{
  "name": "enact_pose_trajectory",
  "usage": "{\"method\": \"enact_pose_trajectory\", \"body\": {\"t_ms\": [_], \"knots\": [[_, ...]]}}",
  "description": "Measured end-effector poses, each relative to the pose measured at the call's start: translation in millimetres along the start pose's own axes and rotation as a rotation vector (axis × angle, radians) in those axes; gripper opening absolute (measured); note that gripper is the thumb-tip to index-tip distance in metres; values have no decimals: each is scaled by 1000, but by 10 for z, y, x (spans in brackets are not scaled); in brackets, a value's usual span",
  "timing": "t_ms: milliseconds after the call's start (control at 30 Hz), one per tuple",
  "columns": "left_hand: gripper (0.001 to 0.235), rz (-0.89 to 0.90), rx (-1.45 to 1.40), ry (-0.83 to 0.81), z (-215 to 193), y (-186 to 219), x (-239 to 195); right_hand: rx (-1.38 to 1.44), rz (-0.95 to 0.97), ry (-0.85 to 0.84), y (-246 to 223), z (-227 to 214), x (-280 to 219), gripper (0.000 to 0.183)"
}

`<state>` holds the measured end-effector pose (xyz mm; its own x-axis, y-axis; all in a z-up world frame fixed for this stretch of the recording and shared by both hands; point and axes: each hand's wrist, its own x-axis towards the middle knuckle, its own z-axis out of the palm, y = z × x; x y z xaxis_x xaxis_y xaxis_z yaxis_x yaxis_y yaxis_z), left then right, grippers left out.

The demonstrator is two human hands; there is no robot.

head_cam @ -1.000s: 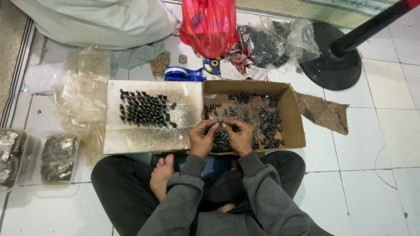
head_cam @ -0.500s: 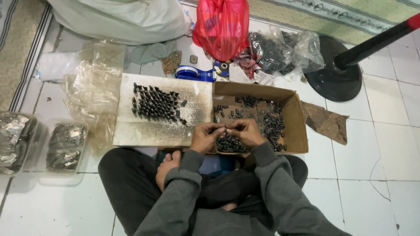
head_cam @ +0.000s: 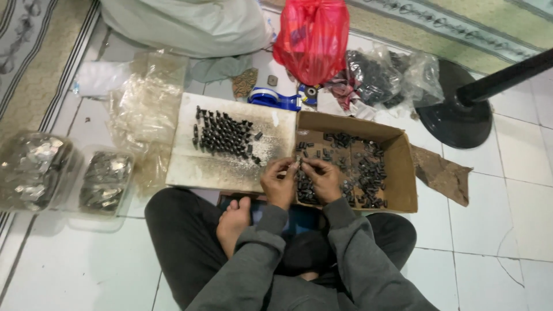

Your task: The person sits on the floor and sorts small dark metal parts from a cardboard box onto a white board. They pick up individual pieces, inspect them, and place them in rows on the board while occasionally returning pieces to the box.

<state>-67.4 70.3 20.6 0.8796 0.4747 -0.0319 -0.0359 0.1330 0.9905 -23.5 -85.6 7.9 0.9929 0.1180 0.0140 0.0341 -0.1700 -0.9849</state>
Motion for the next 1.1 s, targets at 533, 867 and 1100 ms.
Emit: {"method": "enact_pose_trajectory", "body": {"t_ms": [533, 867, 1100], "knots": [[64, -12, 308, 57, -278, 368, 150, -65, -93, -205, -183, 920, 639, 28], [27, -76, 252, -90, -308, -158, 554, 40, -31, -384, -6, 1004, 916, 24], [24, -133, 277, -116, -248, -416, 626, 43, -23, -394, -46, 1005, 918, 22]]}}
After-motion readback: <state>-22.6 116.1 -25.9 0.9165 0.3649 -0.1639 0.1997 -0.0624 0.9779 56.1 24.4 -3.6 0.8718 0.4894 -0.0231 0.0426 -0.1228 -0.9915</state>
